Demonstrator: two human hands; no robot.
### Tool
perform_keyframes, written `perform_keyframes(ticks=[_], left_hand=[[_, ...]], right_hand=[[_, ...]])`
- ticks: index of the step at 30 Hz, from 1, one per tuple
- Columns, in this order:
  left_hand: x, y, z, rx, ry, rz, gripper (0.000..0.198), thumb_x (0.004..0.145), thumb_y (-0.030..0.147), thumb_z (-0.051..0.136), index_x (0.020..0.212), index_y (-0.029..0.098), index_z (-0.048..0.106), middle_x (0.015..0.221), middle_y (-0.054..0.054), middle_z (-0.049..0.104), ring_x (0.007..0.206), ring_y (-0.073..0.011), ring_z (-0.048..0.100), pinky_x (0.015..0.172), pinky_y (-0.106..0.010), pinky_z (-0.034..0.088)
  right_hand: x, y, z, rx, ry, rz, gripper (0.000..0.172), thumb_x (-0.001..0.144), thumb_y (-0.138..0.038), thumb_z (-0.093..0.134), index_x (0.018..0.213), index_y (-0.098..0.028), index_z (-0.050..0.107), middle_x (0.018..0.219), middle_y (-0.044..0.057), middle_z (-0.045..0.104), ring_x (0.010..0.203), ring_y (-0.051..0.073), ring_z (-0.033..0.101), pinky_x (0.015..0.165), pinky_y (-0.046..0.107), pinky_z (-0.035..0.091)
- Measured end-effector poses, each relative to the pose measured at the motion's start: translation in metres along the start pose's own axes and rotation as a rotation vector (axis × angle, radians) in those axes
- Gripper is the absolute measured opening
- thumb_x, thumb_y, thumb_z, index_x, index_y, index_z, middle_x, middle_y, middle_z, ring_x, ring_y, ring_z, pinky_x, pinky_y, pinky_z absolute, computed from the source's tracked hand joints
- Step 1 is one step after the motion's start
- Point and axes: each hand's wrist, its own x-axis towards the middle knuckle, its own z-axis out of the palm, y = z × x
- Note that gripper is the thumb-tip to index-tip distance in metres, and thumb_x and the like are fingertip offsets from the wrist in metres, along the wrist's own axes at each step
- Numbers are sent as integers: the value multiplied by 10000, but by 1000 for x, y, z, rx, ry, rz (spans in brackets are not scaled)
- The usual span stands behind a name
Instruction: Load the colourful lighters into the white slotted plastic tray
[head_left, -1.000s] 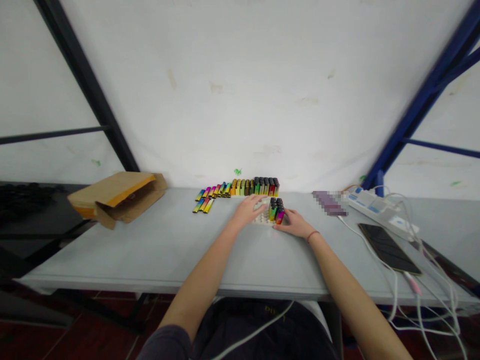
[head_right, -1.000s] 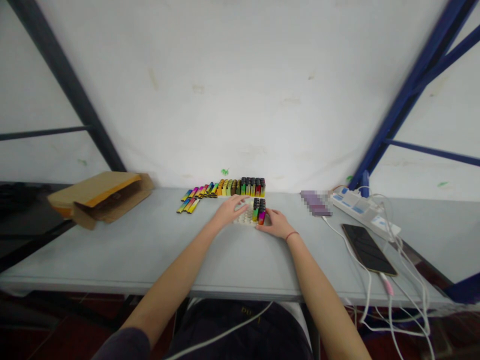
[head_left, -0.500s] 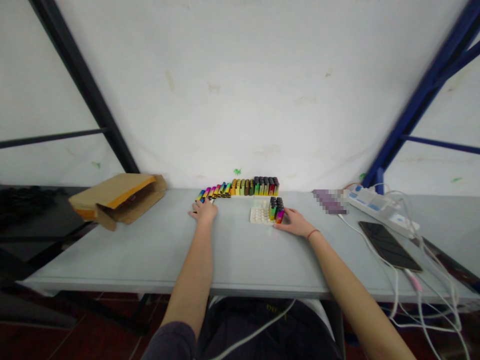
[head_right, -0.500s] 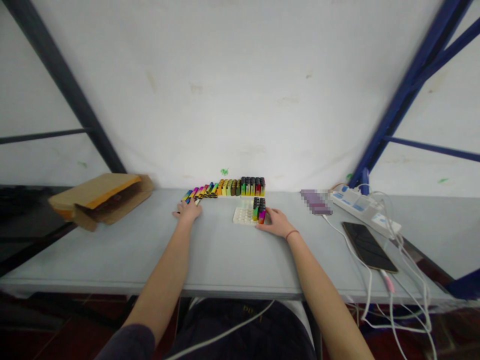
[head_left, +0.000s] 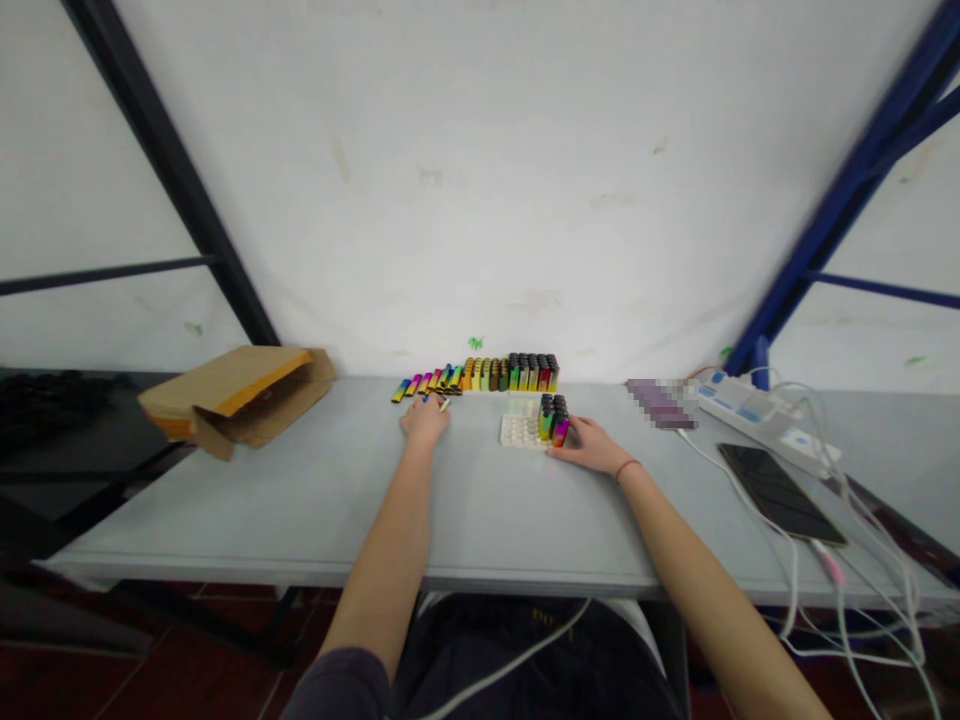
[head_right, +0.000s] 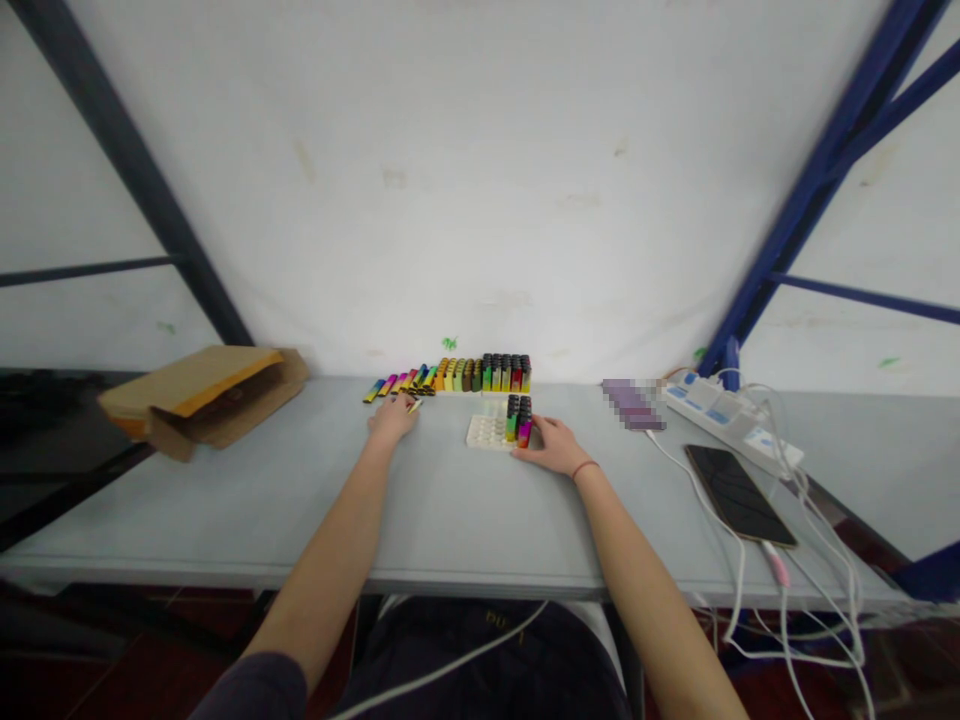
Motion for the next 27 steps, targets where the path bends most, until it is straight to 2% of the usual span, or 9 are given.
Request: perform_keyframes(ticks=[4,9,11,14,16,18,20,24,27], left_hand=[[-2,8,1,16,-36,32,364,864,350,487,1201,256,587,1321,-142,538,1208,-326,525,978,-524,416],[-9,16,3,-3,-14,51,329,894,327,456,1178,250,603,1327,-119,557,1225,-296,511,995,-546,402],[-11,18,4,15,24,65,310,909,323,448,1144,234,629,1347,-134,545,1288,-312,449,1006,-564,388],[-11,18,7,40,151,89,287,922,279,442,1077,189,667,1380,-167,517,1369,-348,344,1036,-571,356],[-7,20,8,-24,204,121,288,934,235,415,1034,157,673,1302,-194,574,1324,-342,417,1036,-520,374],[-2,24,8,-221,197,157,294,954,230,378,1018,141,651,1146,-193,654,1158,-297,578,971,-433,443],[2,31,9,-549,127,177,285,973,267,351,1027,149,604,1010,-148,691,894,-223,681,829,-347,513],[0,49,15,-1148,-66,109,194,947,330,426,1006,177,530,835,-23,649,517,-81,589,581,-232,517],[-6,57,19,-1292,-145,82,154,896,318,523,958,177,532,719,35,559,463,-44,510,536,-199,497]], right_hand=[[0,0,1,8,15,-5,712,713,-555,707,1276,-148,546,1270,168,623,1179,346,554,1002,469,443],[0,2,2,9,19,6,732,708,-565,709,1291,-158,537,1281,166,617,1195,347,545,1006,470,441],[1,3,2,8,17,8,741,708,-568,708,1297,-155,532,1279,169,617,1193,349,546,1008,473,440],[1,3,2,5,16,5,739,710,-571,705,1291,-148,536,1273,173,619,1191,350,548,1013,477,435],[1,2,2,4,17,1,735,713,-567,703,1289,-143,537,1275,176,618,1190,351,548,1012,480,435],[1,2,2,4,14,1,734,716,-566,700,1290,-139,536,1276,178,618,1187,352,551,1012,482,435],[1,2,2,-1,11,2,747,718,-571,697,1297,-130,531,1282,183,613,1188,352,550,1017,477,433],[1,3,2,-2,15,-8,753,716,-574,699,1305,-138,528,1286,177,612,1187,345,552,1020,470,435],[1,4,3,-4,12,-14,757,723,-574,692,1313,-133,522,1281,176,615,1188,342,552,1021,470,435]])
